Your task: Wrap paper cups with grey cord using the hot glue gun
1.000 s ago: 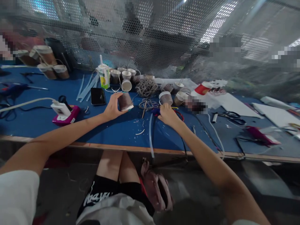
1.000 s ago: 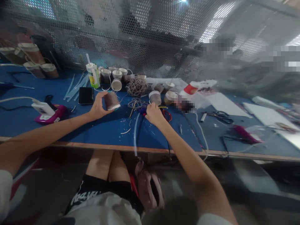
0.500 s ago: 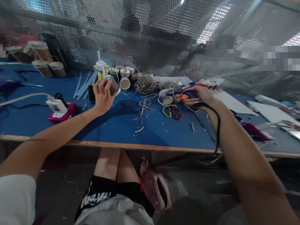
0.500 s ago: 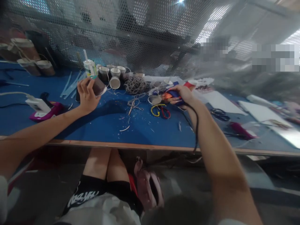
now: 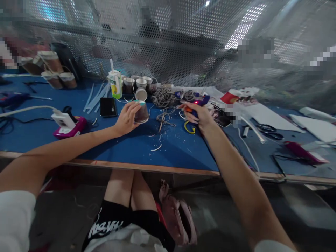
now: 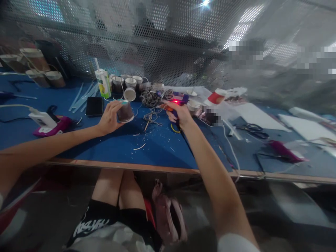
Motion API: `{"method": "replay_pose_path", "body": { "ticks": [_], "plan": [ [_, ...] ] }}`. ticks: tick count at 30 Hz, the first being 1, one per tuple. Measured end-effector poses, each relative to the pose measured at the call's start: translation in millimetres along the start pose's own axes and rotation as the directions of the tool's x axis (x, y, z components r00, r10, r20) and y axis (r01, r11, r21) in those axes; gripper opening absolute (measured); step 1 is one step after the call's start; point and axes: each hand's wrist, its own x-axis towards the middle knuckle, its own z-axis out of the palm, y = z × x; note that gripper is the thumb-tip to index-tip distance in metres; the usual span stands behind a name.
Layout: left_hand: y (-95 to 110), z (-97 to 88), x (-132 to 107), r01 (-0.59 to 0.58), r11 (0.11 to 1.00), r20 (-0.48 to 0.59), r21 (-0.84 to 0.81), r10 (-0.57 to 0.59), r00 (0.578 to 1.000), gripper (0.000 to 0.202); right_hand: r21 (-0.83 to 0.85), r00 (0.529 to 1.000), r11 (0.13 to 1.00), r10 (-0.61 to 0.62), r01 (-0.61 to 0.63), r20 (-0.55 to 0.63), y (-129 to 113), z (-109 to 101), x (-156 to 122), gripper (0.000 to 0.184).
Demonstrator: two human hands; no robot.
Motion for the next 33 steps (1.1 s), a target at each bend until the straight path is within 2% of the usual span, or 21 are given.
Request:
{"method": "replay_pose_path", "body": {
  "ticks": [2, 5, 8, 11, 16, 20, 24, 28, 31, 33],
  "plan": [
    [2, 0.8, 0, 0.012, 1.000, 0.023, -0.011, -0.012, 1.000, 0.072, 0.068, 0.999, 0.997, -0.037, 0.035, 0.027, 12, 17, 2, 0.023],
    [7, 0.7, 2, 0.047, 0.999, -0.066, 0.015, -0.046, 0.997, 0.072, 0.133, 0.991, 0.990, 0.026, -0.044, 0.135, 33, 37, 2, 0.028],
    [14, 0.4, 3, 0.165, 0.986, -0.094, 0.018, -0.163, 0.982, 0.079, 0.117, 0.973, 0.990, 0.054, -0.082, 0.226, 52, 49, -3, 0.027],
    [18, -0.9, 2, 0.213, 0.976, -0.088, -0.034, -0.215, 0.973, 0.084, 0.067, 0.973, 0.998, 0.006, -0.022, 0.232, 62, 55, -12, 0.029],
    [16, -4.8, 4, 0.179, 0.981, -0.082, -0.077, -0.185, 0.979, 0.082, -0.155, 0.974, 0.982, -0.072, 0.107, 0.214, 63, 57, -23, 0.032],
    [11, -1.4, 5, 0.163, 0.980, -0.131, -0.110, -0.177, 0.975, 0.084, -0.229, 0.985, 0.963, -0.115, 0.143, 0.132, 61, 54, -26, 0.027],
    [9, 3.5, 4, 0.158, 0.976, -0.179, -0.150, -0.184, 0.966, 0.083, -0.238, 0.992, 0.968, -0.056, 0.082, 0.113, 44, 48, -26, 0.028],
    [11, 0.4, 4, 0.206, 0.958, -0.092, -0.200, -0.228, 0.969, 0.080, -0.168, 0.991, 0.986, 0.022, 0.001, 0.133, 28, 42, -18, 0.030],
    [13, -5.1, 6, 0.220, 0.943, -0.084, -0.250, -0.247, 0.965, 0.082, -0.107, 0.992, 0.994, 0.034, -0.022, 0.118, 32, 41, -16, 0.032],
    [15, -8.9, 8, 0.231, 0.939, -0.076, -0.256, -0.257, 0.963, 0.083, -0.098, 0.988, 0.993, 0.084, -0.072, 0.133, 38, 44, -19, 0.033]
  ]
}}
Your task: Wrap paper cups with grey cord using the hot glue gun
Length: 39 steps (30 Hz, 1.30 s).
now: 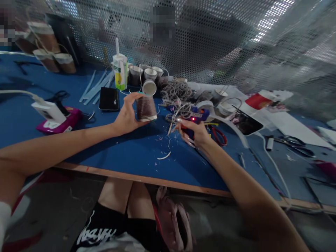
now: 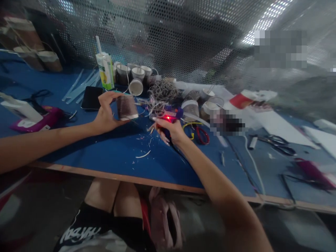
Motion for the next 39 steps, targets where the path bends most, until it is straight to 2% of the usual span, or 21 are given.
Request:
{"method": "replay_pose_path", "body": {
  "ticks": [5, 11, 15, 20, 24, 29, 39],
  "plan": [
    [7, -4.6, 1, 0.038, 0.999, 0.089, 0.001, -0.038, 0.995, 0.085, -0.019, 0.995, 0.997, 0.081, -0.080, 0.066, 8, 12, -11, 0.034],
    [6, -4.1, -1, 0.061, 0.998, 0.049, -0.011, -0.061, 0.997, 0.092, -0.043, 0.989, 0.992, 0.126, -0.123, 0.079, 9, 12, -11, 0.034],
    [5, -6.1, -1, 0.058, 0.997, 0.072, 0.043, -0.061, 0.996, 0.089, -0.061, 0.989, 0.990, 0.130, -0.126, 0.067, 12, 11, -11, 0.032],
    [8, -8.3, 1, 0.044, 0.999, 0.098, 0.019, -0.045, 0.994, 0.088, -0.078, 0.991, 0.989, 0.130, -0.128, 0.026, 16, 12, -10, 0.030],
    [9, -8.9, 0, 0.091, 0.995, 0.131, 0.034, -0.095, 0.987, 0.086, -0.082, 0.991, 0.988, 0.131, -0.132, -0.019, 15, 13, -9, 0.028],
    [10, -7.7, 1, 0.068, 0.998, 0.096, -0.016, -0.066, 0.993, 0.087, -0.128, 0.990, 0.982, 0.137, -0.137, -0.011, 15, 13, -8, 0.029],
    [6, -4.9, -3, 0.131, 0.990, 0.090, -0.047, -0.126, 0.988, 0.088, -0.116, 0.990, 0.984, 0.127, -0.134, -0.065, 15, 12, -6, 0.026]
  ]
}}
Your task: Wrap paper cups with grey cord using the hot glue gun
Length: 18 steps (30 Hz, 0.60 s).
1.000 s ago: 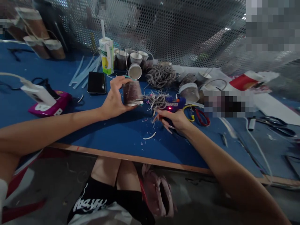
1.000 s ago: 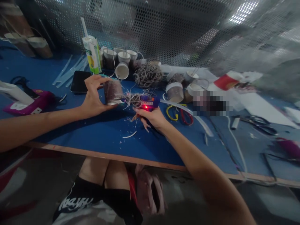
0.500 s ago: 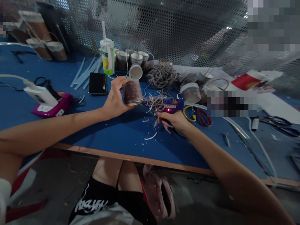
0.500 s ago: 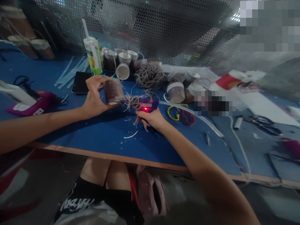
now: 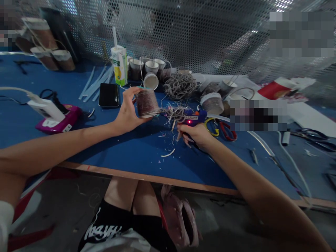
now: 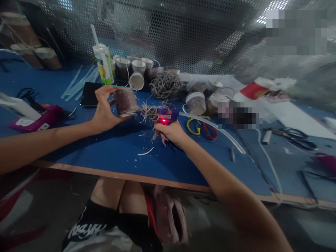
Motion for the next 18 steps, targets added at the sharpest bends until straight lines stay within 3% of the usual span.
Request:
{"method": "replay_pose_path", "body": {
  "ticks": [18],
  "plan": [
    [-3.3, 2.2, -0.9, -0.015, 1.000, -0.093, 0.000, 0.015, 0.996, 0.083, -0.023, 0.997, 1.000, 0.007, -0.008, -0.071, 3.5, -7.0, 4.9, 0.025]
  ]
}}
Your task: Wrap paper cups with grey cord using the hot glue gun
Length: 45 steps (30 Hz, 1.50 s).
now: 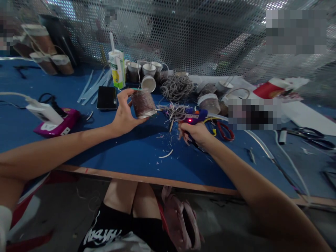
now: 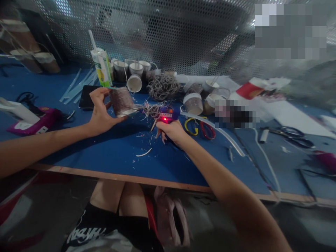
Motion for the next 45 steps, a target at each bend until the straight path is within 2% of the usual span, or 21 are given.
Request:
{"method": "replay_pose_path", "body": {
  "ticks": [7, 14, 15, 17, 21, 22, 23, 25, 26, 28, 30, 31, 33, 34, 36, 37, 39, 41, 45],
  "plan": [
    [-7, -0.3, -4, 0.063, 0.998, 0.031, -0.026, -0.063, 0.998, 0.089, -0.029, 0.999, 1.000, -0.003, 0.002, -0.036, -2, -1, 1, 0.022],
    [-13, 4.0, -6, -0.002, 0.995, -0.025, -0.095, -0.001, 1.000, 0.090, -0.092, 1.000, 0.996, -0.001, -0.001, -0.029, 4, -3, 5, 0.030],
    [-14, 4.8, -6, -0.001, 0.994, -0.027, -0.112, -0.002, 1.000, 0.091, -0.114, 0.999, 0.993, -0.007, 0.002, -0.039, 5, -4, 8, 0.031],
    [-15, 6.1, -7, 0.001, 0.989, -0.033, -0.150, -0.006, 0.999, 0.091, -0.262, 0.993, 0.965, -0.063, 0.034, -0.104, 6, -9, 14, 0.030],
    [-15, 7.3, -7, -0.025, 0.982, -0.056, -0.186, 0.014, 0.998, 0.090, -0.626, 0.928, 0.778, -0.265, 0.046, -0.261, -5, -31, 21, 0.026],
    [-14, 7.4, -7, -0.033, 0.982, -0.060, -0.186, 0.022, 0.998, 0.091, -0.702, 0.913, 0.712, -0.299, 0.019, -0.278, -9, -38, 21, 0.026],
    [-14, 7.5, -7, -0.040, 0.982, -0.064, -0.184, 0.028, 0.998, 0.091, -0.800, 0.903, 0.600, -0.329, -0.025, -0.275, -12, -46, 20, 0.024],
    [-14, 7.4, -6, -0.056, 0.982, -0.067, -0.183, 0.044, 0.997, 0.091, -0.925, 0.920, 0.372, -0.329, -0.080, -0.212, -14, -63, 19, 0.022],
    [-13, 7.4, -6, -0.065, 0.982, -0.067, -0.179, 0.054, 0.996, 0.091, -0.954, 0.943, 0.291, -0.289, -0.077, -0.164, -13, -72, 19, 0.024],
    [-13, 7.1, -5, -0.073, 0.984, -0.065, -0.163, 0.063, 0.996, 0.092, -0.968, 0.985, 0.248, -0.156, -0.032, -0.073, -9, -87, 22, 0.030],
    [-11, 6.7, -5, -0.064, 0.987, -0.061, -0.146, 0.056, 0.997, 0.090, -0.964, 0.998, 0.264, -0.062, 0.039, 0.023, -6, -97, 23, 0.035],
    [-11, 6.6, -4, -0.061, 0.988, -0.058, -0.139, 0.054, 0.997, 0.090, -0.957, 0.995, 0.278, -0.062, 0.089, 0.074, -6, -97, 22, 0.037],
    [-10, 6.1, -4, -0.068, 0.990, -0.048, -0.126, 0.063, 0.997, 0.090, -0.932, 0.970, 0.302, -0.194, 0.201, 0.146, -12, -89, 15, 0.047],
    [-10, 5.8, -4, -0.079, 0.989, -0.044, -0.124, 0.074, 0.996, 0.090, -0.917, 0.946, 0.320, -0.292, 0.238, 0.143, -17, -79, 10, 0.053],
    [-10, 5.1, -4, -0.098, 0.986, -0.040, -0.135, 0.094, 0.995, 0.091, -0.857, 0.869, 0.416, -0.490, 0.304, 0.071, -27, -52, 0, 0.044],
    [-11, 4.7, -4, -0.103, 0.984, -0.039, -0.147, 0.099, 0.994, 0.090, -0.787, 0.859, 0.497, -0.505, 0.367, 0.082, -30, -37, -3, 0.040],
    [-12, 3.9, -4, -0.101, 0.979, -0.037, -0.174, 0.096, 0.995, 0.090, -0.589, 0.872, 0.664, -0.462, 0.460, 0.160, -31, -8, -4, 0.037],
    [-14, 3.2, -4, -0.084, 0.978, -0.039, -0.188, 0.078, 0.996, 0.091, -0.381, 0.882, 0.795, -0.416, 0.471, 0.221, -24, 13, 1, 0.046],
    [-13, 2.8, -5, -0.057, 0.980, -0.026, -0.193, 0.053, 0.998, 0.090, -0.039, 0.872, 0.888, -0.440, 0.458, 0.216, -1, 29, 18, 0.056]
  ]
}}
